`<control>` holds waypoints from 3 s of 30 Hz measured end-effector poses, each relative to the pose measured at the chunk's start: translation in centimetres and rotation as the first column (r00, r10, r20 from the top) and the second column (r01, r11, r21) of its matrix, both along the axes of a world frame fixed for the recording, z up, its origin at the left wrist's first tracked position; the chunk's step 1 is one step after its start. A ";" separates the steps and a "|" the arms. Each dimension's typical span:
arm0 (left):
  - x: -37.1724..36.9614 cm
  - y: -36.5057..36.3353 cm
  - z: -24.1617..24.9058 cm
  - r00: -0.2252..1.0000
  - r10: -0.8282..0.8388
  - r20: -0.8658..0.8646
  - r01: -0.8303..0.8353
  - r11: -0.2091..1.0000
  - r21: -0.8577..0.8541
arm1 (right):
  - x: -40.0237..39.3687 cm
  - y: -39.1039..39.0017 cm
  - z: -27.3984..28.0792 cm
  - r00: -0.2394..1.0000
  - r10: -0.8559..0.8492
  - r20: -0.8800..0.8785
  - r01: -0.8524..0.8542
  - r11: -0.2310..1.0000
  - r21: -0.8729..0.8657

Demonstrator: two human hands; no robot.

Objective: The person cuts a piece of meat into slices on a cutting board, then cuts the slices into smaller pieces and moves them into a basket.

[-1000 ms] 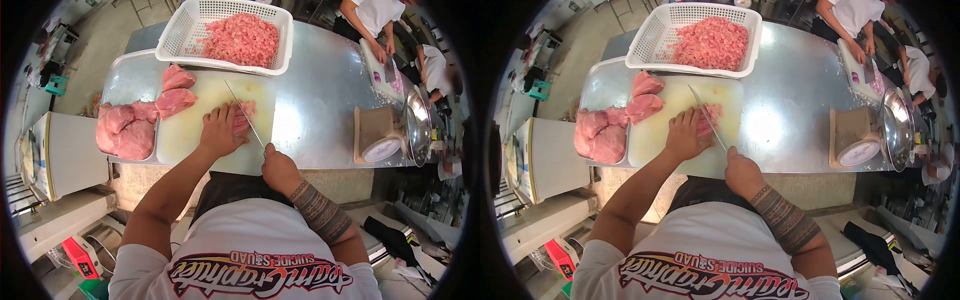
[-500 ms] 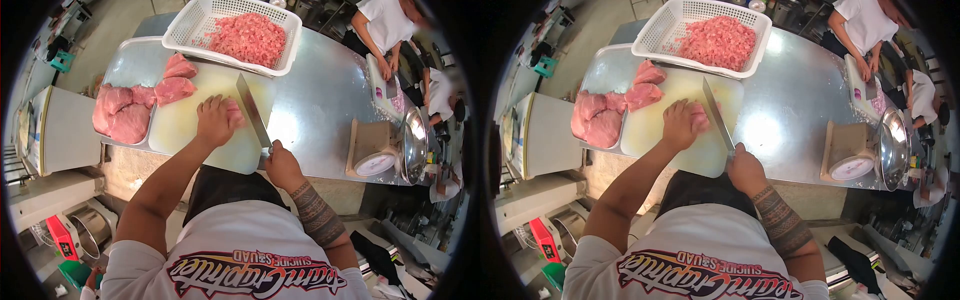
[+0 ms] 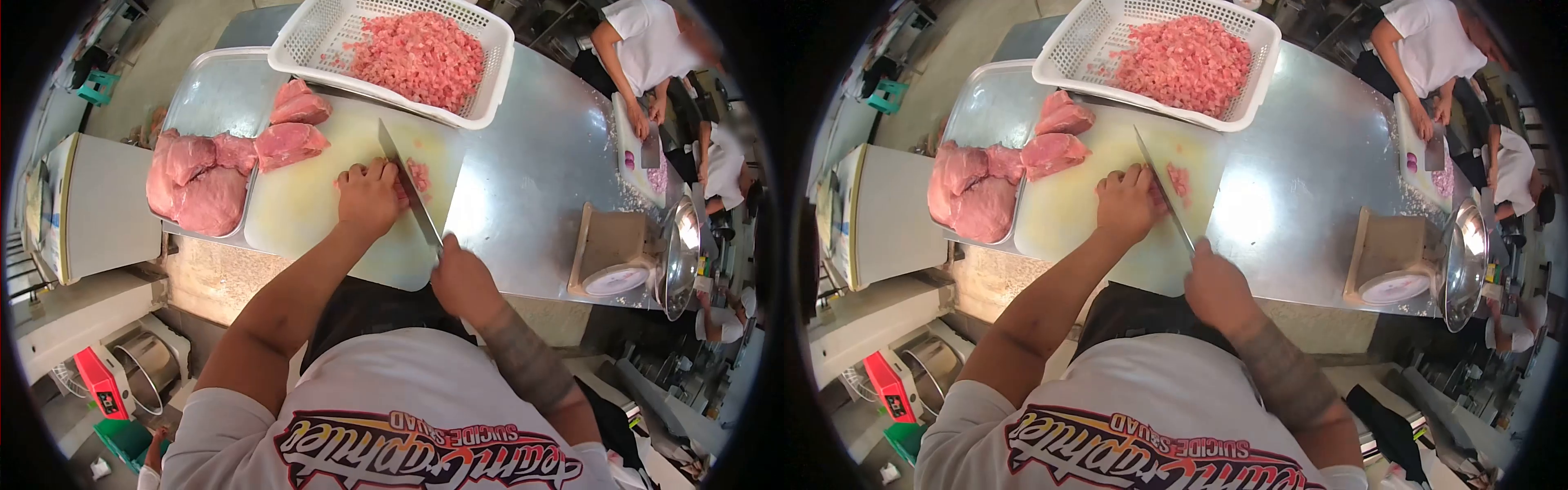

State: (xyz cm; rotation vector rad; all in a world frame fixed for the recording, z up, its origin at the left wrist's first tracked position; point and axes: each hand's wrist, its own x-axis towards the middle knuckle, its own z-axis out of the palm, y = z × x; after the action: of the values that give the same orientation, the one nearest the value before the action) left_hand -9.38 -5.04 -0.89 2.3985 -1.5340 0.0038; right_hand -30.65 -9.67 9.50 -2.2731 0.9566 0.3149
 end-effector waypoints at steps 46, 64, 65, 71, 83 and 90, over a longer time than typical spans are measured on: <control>2.2 0.9 -1.5 0.989 -0.071 -0.130 0.058 0.993 -0.104 | 7.3 -2.0 -4.3 0.991 -0.041 0.130 0.054 0.993 -0.100; 2.0 1.2 -0.5 0.980 -0.064 -0.189 0.036 0.989 -0.146 | 6.3 -0.1 -3.4 0.992 -0.090 0.094 0.095 0.994 -0.050; 2.5 1.2 -0.2 0.970 -0.070 -0.233 0.038 0.990 -0.139 | 6.2 -0.4 -2.8 0.992 -0.109 0.069 0.112 0.993 -0.037; 4.0 2.0 -0.4 0.978 -0.141 -0.157 0.134 0.989 -0.057 | 2.3 2.3 0.5 0.987 -0.142 -0.074 0.141 0.990 -0.025; 4.0 1.9 -1.3 0.988 -0.141 -0.054 0.141 0.990 -0.021 | 6.7 1.3 -3.4 0.988 -0.125 0.089 0.125 0.992 0.009; 4.0 2.1 -2.2 0.992 -0.116 -0.043 0.111 0.989 -0.096 | 6.9 1.8 -0.4 0.990 -0.130 0.060 0.134 0.990 -0.051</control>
State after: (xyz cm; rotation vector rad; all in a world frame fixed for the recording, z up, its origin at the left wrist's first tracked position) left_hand -5.37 -2.99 -3.09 2.2210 -1.6092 -0.0070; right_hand -23.75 -7.87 9.14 -2.2426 1.0929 0.1684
